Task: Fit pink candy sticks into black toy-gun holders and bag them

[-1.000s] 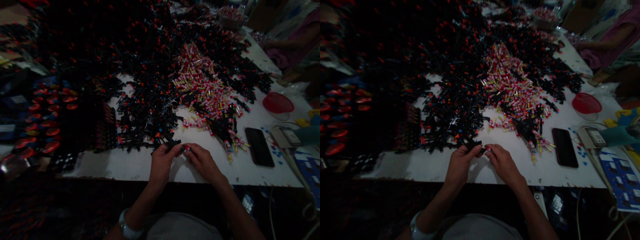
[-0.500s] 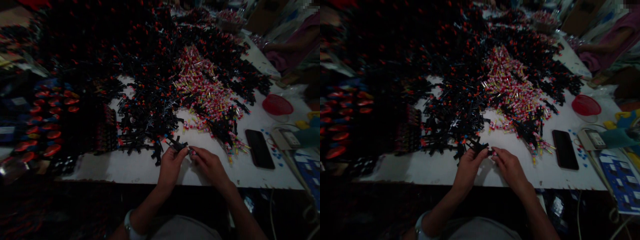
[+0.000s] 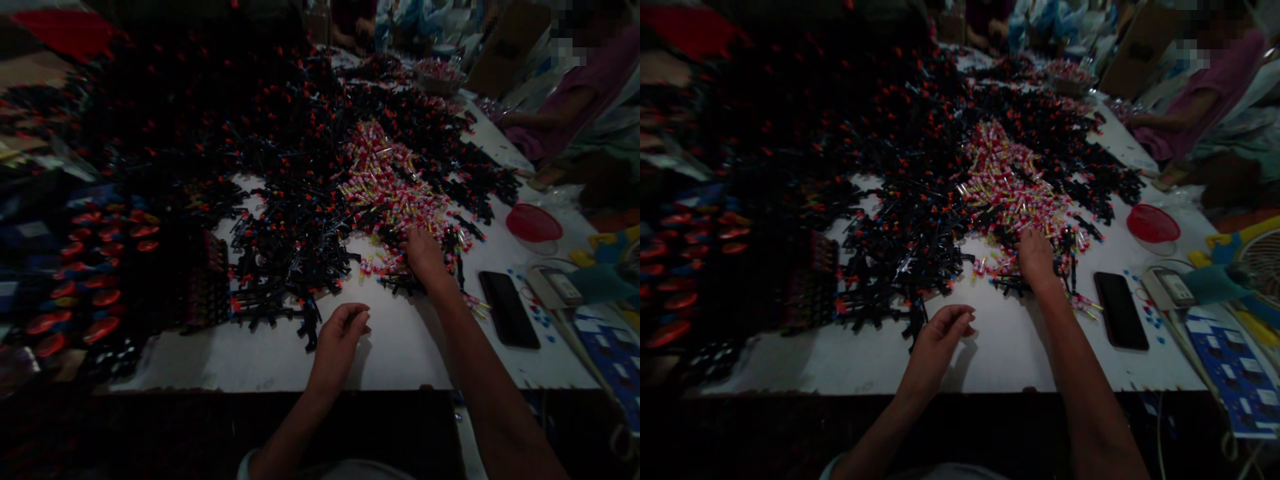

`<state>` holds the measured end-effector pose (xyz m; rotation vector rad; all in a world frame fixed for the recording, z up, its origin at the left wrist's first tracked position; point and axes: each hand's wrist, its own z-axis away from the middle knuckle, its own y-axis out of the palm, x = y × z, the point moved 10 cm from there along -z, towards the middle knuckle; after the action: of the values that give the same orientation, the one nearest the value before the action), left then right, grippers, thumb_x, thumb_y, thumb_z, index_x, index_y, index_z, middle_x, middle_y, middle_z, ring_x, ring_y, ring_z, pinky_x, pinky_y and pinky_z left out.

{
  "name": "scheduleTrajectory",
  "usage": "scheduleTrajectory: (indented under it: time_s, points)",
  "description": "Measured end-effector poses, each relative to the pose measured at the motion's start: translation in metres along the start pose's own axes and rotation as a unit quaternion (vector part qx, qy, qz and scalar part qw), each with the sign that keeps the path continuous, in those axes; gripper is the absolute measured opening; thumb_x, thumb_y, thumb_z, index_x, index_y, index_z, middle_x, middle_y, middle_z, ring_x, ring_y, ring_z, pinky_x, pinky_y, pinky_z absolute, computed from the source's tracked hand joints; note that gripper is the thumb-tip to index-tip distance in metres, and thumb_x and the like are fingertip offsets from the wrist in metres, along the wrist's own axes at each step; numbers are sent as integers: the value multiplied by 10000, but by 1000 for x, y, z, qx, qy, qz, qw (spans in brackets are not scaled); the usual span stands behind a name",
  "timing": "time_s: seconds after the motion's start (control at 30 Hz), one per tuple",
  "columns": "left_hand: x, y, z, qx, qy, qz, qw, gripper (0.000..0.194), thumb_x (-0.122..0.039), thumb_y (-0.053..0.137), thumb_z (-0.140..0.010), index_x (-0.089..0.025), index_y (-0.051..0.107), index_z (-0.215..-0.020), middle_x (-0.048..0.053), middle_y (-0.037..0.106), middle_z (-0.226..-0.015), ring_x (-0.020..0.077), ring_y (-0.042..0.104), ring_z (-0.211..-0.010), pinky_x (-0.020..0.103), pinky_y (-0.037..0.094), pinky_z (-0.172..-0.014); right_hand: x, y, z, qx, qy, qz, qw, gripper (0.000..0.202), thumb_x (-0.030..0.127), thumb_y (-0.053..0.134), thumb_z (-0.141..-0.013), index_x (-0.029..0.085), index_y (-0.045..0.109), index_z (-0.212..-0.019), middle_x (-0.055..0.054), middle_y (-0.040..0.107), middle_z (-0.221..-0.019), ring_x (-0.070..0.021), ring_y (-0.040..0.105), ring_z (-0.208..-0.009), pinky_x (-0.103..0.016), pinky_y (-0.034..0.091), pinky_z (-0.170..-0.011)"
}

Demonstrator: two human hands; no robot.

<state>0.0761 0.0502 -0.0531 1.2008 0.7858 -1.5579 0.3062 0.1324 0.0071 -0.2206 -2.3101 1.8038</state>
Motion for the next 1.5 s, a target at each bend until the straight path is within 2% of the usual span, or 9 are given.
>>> scheduleTrajectory:
  time_s: [0.17,0.3,0.5,0.7,0.93,1.13,1.27,1.37,1.5]
  points:
    - [-41,-18,0,-81,187,-176,963,284,-292,545,-855,-223,621,-1120,81,612,-1089,196,592,-968,333,457,-892,-10,-34,35,-26,55,-106,992,88,212,476,-872,174,555,-875,-96,622,-842,-233,563,-773,-311,382,-662]
    - [-69,-2,0,-86,313,-318,891,496,-235,551,-856,-249,446,-1340,104,475,-1343,242,428,-1239,410,338,-1062,2,-42,69,16,66,-203,977,148,315,473,-890,205,560,-844,-28,624,-747,-188,569,-662,-276,368,-604]
    - [-57,11,-2,-62,323,-382,863,386,-219,523,-876,-181,497,-1260,132,522,-1287,243,468,-1208,441,409,-1025,2,-36,42,-16,83,-66,994,266,365,482,-901,142,627,-912,-135,631,-959,-250,577,-898,-321,398,-730]
    - [-48,5,5,-61,307,-355,881,283,-215,528,-867,-190,587,-1143,116,584,-1205,234,529,-1143,430,448,-988,11,-2,-2,101,59,-10,993,318,419,611,-821,113,671,-886,-163,643,-964,-260,591,-903,-316,409,-718]
    - [-30,-9,-11,0,79,-65,995,313,-418,526,-863,-175,663,-1004,105,699,-1007,217,645,-913,345,501,-803,28,-51,34,-72,-57,-185,978,156,310,582,-858,186,648,-926,-68,638,-891,-214,564,-854,-316,429,-743]
    - [6,10,-2,152,-191,177,954,654,-695,436,-789,-84,662,-851,167,703,-827,181,643,-630,253,449,-506,85,-66,113,-100,-278,-254,921,225,147,455,-924,217,646,-1021,-72,625,-950,-200,530,-929,-332,456,-819]
    - [-6,-29,-8,7,-30,-57,998,427,-511,555,-818,-145,617,-1030,117,675,-944,209,636,-786,313,502,-641,104,-32,126,-37,-286,-251,924,241,161,459,-925,211,635,-1082,-92,623,-979,-210,529,-940,-335,479,-776]
    - [-33,-38,1,-90,133,-317,935,342,-337,602,-823,-178,598,-1125,111,619,-1069,249,577,-976,394,475,-839,104,-16,120,-28,-277,-335,900,282,152,440,-930,223,603,-1148,-89,627,-1037,-198,546,-995,-358,485,-847]
    - [-38,-12,2,-38,212,-484,848,186,-215,547,-853,-155,668,-982,94,623,-926,258,551,-947,392,459,-847,81,-23,114,-58,-223,-402,886,395,120,409,-928,276,508,-1277,-71,600,-1180,-195,523,-1125,-420,429,-972]
